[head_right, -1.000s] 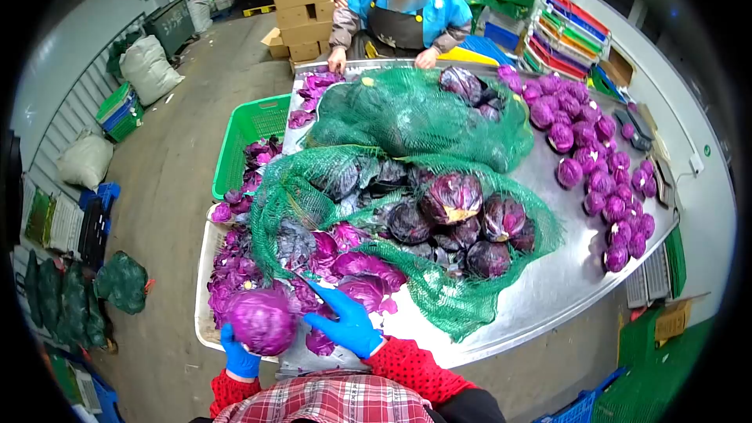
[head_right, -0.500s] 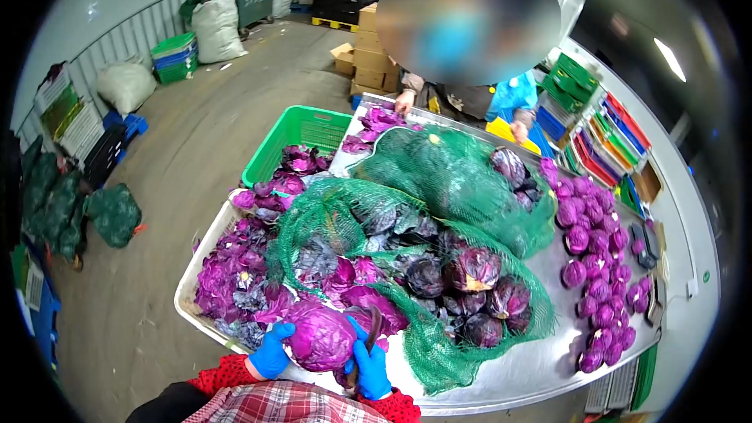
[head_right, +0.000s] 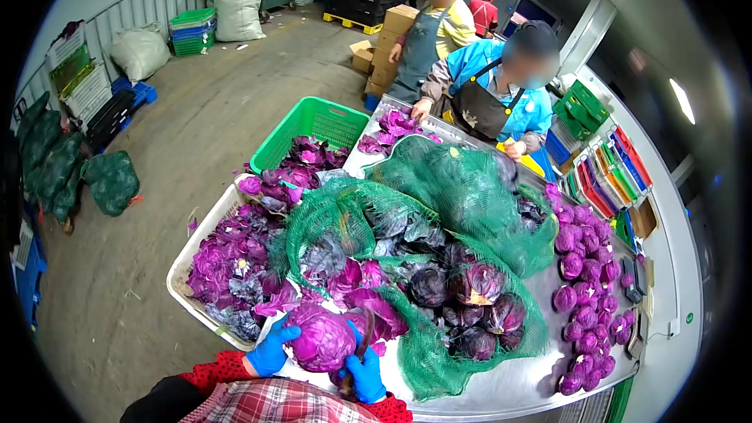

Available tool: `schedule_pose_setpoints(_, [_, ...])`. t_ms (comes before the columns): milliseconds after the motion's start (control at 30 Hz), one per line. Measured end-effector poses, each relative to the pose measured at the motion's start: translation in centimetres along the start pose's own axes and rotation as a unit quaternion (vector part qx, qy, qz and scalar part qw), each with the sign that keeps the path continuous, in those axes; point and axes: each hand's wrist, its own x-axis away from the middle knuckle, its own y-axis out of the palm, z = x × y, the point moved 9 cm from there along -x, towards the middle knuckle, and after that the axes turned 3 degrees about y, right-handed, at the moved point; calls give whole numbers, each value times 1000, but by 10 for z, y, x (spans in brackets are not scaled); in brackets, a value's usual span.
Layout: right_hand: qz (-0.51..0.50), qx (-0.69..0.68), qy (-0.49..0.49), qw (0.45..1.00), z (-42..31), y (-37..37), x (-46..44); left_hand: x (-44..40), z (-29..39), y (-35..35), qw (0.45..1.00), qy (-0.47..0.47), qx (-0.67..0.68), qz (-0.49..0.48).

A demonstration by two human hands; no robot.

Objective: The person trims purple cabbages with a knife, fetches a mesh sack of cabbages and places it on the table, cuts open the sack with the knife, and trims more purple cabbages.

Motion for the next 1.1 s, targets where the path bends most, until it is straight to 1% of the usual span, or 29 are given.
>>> schedule_pose_setpoints(33, [2,-1,0,1000,2,-1,1,1,-1,-3,1000,0,-9,7])
schedule_pose_setpoints(67, [21,53,-5,998,4,-4,2,3,-1,-3,1000,-4,-12,8])
schedule_pose_setpoints(133, [43,80,33,995,8,-7,5,5,3,3,1000,-10,-10,2])
schedule_pose_setpoints(167, [45,77,32,995,6,-6,7,5,2,3,1000,-12,-13,1])
schedule_pose_setpoints(233, [48,34,67,996,11,-5,9,5,1,3,1000,-9,-7,-4])
schedule_pose_setpoints(300, [41,31,60,997,9,-4,9,6,-2,2,1000,-17,-18,-7])
schedule_pose_setpoints(367, [35,66,68,995,14,-7,9,3,-19,-7,996,-74,55,-17])
schedule_pose_setpoints(433, [45,51,45,997,-11,9,10,9,-6,5,997,-58,50,-10])
schedule_pose_setpoints(467, [47,45,34,997,-13,8,7,-9,-35,-30,992,-60,111,-21])
schedule_pose_setpoints(500, [51,8,30,998,-21,12,6,-1,-8,2,989,-55,140,-6])
schedule_pose_setpoints(533, [78,33,8,996,-25,8,5,0,7,22,978,-39,196,-59])
schedule_pose_setpoints(567, [88,44,9,995,-35,10,7,11,13,33,969,-9,231,-91])
schedule_pose_setpoints(600, [78,46,10,996,-34,10,10,22,19,43,955,20,268,-126])
schedule_pose_setpoints(633, [57,54,-7,997,-34,10,6,22,25,49,952,42,268,-143])
schedule_pose_setpoints(667, [63,43,-6,997,-30,7,6,23,30,54,948,64,269,-161])
schedule_pose_setpoints(700, [71,102,-45,991,-35,7,6,22,35,57,977,108,83,-165])
schedule_pose_setpoints(733, [79,162,-84,980,-42,8,7,22,36,60,977,126,-14,-170])
schedule_pose_setpoints(767, [86,155,-86,980,-43,7,9,22,38,63,968,144,-110,-173])
schedule_pose_setpoints(800, [79,170,-95,978,-52,12,12,24,34,62,952,144,-220,-156])
schedule_pose_setpoints(833, [80,178,-68,978,-53,11,14,28,30,52,914,213,-312,-145])
schedule_pose_setpoints(867, [79,187,-42,978,-53,10,16,32,26,42,865,278,-400,-121])
schedule_pose_setpoints(900, [91,186,-58,977,-54,7,17,28,21,36,864,270,-405,-126])
schedule_pose_setpoints(933, [97,162,-58,980,-55,4,16,20,8,26,873,190,-426,-146])
schedule_pose_setpoints(967, [93,161,-61,981,-56,3,15,17,0,20,873,147,-436,-161])
schedule_pose_setpoints(1033, [87,161,-66,981,-57,3,14,14,0,38,865,62,-460,-189])
schedule_pose_setpoints(1067, [101,120,-26,987,-49,-2,13,4,0,33,980,-27,-159,-115])
schedule_pose_setpoints(1100, [114,79,18,990,-38,-7,13,1,-11,27,980,-113,162,-23])
